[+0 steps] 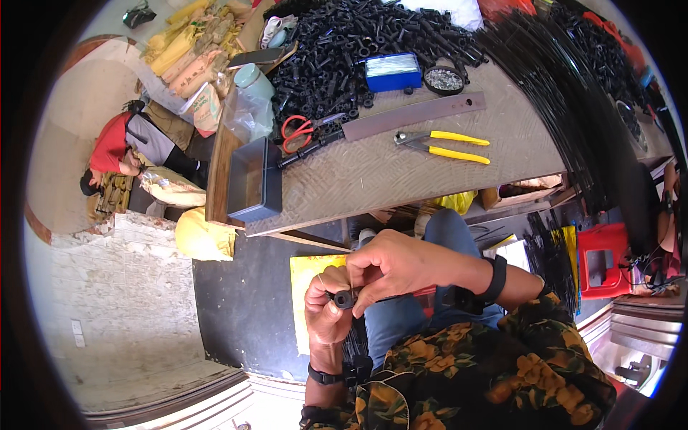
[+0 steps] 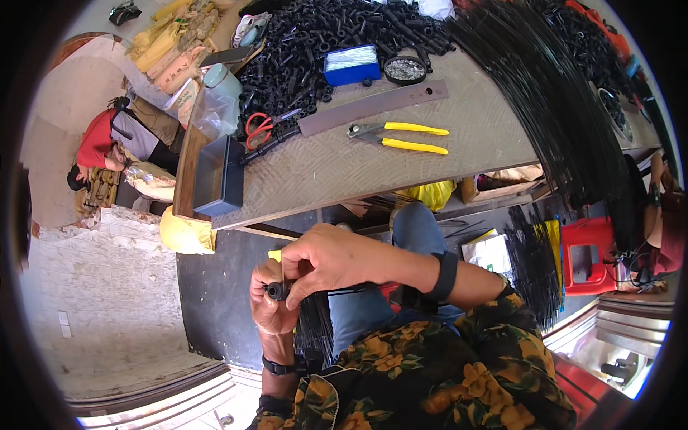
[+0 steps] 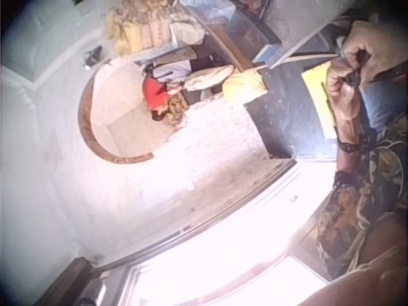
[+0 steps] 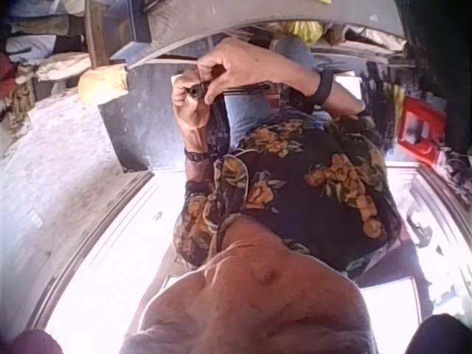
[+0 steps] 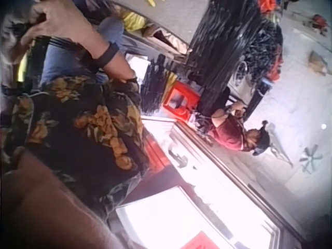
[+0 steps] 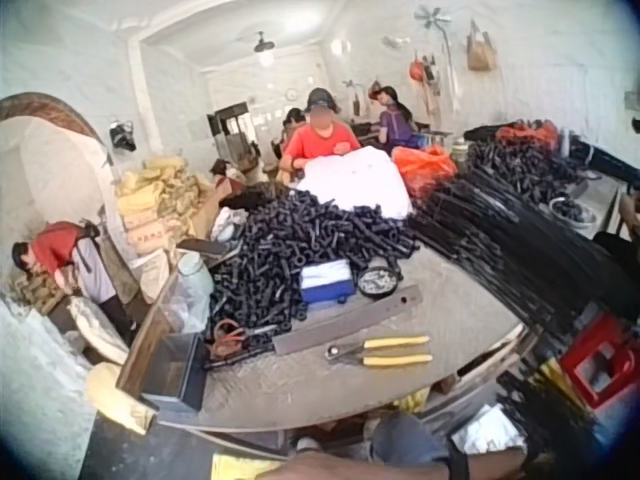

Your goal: Assembling or processing black rod components using pliers at a workshop table.

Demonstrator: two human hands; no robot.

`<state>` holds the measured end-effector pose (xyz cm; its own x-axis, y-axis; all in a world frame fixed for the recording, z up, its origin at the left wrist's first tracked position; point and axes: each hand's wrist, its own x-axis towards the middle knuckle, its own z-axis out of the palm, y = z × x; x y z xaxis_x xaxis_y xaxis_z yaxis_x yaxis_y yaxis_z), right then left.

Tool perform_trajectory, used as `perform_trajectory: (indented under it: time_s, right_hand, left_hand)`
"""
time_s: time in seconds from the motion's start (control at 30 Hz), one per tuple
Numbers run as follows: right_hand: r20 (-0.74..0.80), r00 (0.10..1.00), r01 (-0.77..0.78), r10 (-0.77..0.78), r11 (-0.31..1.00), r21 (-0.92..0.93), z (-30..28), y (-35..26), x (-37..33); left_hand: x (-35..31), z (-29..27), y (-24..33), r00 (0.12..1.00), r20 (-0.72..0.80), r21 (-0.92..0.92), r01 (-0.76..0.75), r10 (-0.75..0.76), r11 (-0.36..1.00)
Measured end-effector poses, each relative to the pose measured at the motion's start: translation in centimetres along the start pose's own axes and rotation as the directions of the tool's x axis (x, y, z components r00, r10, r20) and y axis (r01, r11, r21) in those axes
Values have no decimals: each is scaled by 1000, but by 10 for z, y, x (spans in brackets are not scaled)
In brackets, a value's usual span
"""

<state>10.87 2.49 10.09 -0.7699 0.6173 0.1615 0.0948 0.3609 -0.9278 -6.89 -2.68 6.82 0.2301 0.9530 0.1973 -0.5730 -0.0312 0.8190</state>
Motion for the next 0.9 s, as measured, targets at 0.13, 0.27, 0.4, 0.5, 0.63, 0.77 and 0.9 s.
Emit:
perform_trajectory:
  time_s: [0.13, 0.27, 0.4, 0.5, 0.63, 0.77, 0.9]
  right_hand:
    - [-514, 815, 97, -267, 938, -333, 36, 2, -9]
    - [-619, 609, 11, -496, 786, -618, 64, 6, -8]
    - [-619, 672, 80, -407, 870, -486, 57, 12, -5]
    - [-642, 749, -21, -162, 963, -268, 50, 12, 6]
    - [-612, 774, -155, -163, 888, -432, 69, 16, 15]
    - [-436, 702, 271, -563, 777, -568, 68, 19, -2]
    - [-605, 684, 216, -408, 905, -366, 75, 32, -11]
  left_hand:
    - [-2, 0, 0, 997, -72, 21, -17, 18, 1000]
    - [-3, -3, -8, 991, -122, 67, -46, 54, 997]
    - [-6, -3, -14, 973, -202, 90, -98, 114, 991]
    - [-5, 11, -12, 880, -472, 239, 64, 58, 969]
    - [-17, 0, -12, 919, -390, 633, 221, 59, 742]
    - [-28, 5, 8, 947, -292, 694, 111, 137, 711]
    - [-33, 3, 23, 972, -164, 483, -70, 169, 873]
